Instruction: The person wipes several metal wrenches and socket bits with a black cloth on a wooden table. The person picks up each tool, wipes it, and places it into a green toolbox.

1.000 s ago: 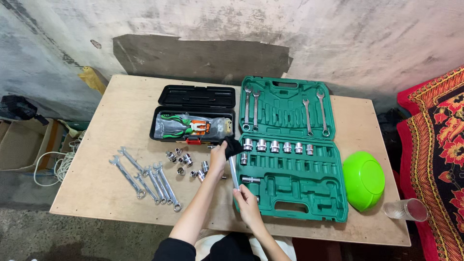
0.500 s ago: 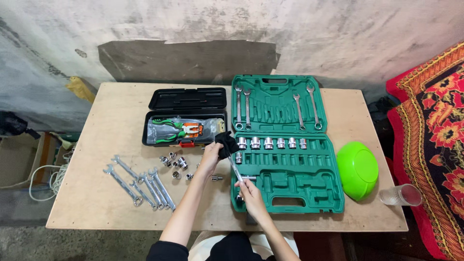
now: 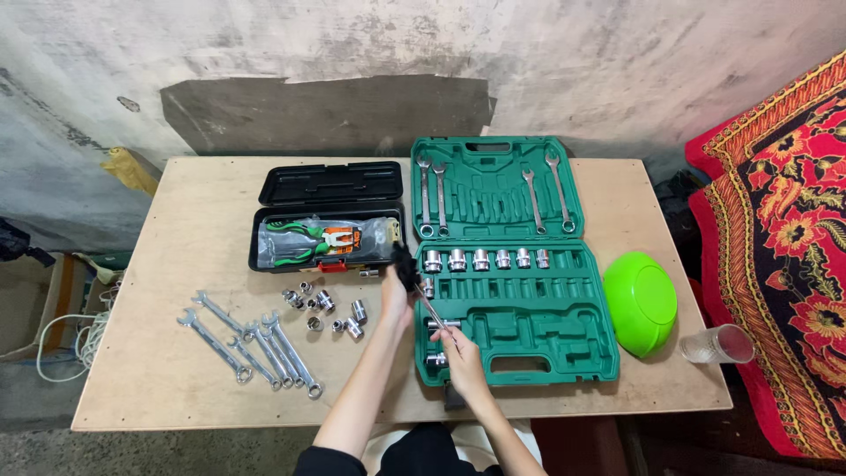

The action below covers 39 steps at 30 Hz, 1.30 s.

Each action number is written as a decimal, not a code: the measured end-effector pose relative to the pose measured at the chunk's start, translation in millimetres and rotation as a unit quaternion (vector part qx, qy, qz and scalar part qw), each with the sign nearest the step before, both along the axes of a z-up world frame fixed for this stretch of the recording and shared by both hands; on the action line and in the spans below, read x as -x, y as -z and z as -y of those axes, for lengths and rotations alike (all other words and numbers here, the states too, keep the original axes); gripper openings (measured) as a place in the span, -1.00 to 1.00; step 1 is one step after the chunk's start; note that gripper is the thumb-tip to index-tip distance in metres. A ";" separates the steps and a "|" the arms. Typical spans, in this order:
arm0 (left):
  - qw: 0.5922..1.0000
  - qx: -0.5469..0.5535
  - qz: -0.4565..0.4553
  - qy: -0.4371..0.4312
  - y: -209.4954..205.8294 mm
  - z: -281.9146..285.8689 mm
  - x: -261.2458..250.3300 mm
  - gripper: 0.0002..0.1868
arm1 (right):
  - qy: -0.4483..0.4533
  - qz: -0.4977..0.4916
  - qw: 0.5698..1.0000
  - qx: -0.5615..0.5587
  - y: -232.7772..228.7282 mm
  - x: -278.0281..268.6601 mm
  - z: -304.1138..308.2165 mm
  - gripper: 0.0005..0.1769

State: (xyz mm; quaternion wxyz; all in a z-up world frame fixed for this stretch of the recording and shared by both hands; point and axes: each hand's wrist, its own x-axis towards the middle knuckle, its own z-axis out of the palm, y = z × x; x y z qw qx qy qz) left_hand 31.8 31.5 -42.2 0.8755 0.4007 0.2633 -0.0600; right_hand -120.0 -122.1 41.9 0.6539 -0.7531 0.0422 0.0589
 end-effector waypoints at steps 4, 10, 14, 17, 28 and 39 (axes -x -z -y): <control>0.998 0.001 0.028 0.048 -13.5 9.6 25.9 -0.39 | -0.006 -0.012 0.999 -0.030 7.7 -5.1 4.5 -0.65; 0.991 -0.034 0.070 0.113 -16.4 17.2 51.6 -0.49 | -0.013 0.011 0.997 -0.075 15.2 -16.7 -7.2 -0.63; 0.975 -0.115 0.155 0.108 -0.6 0.4 32.9 -0.56 | -0.014 -0.006 0.997 -0.081 22.0 -14.6 -21.2 -0.63; 0.975 -0.170 0.123 0.067 8.3 -10.0 18.9 -0.54 | -0.038 -0.029 0.996 -0.076 29.2 -3.4 -30.8 -0.63; 0.960 -0.246 0.068 0.115 5.6 -45.7 55.4 -0.52 | -0.086 -0.070 0.985 -0.129 12.4 -8.1 -75.0 -0.69; 0.906 -0.410 0.105 0.018 1.2 -93.8 55.9 -0.37 | -0.164 -0.116 0.970 -0.135 -3.9 -4.9 -98.3 -0.69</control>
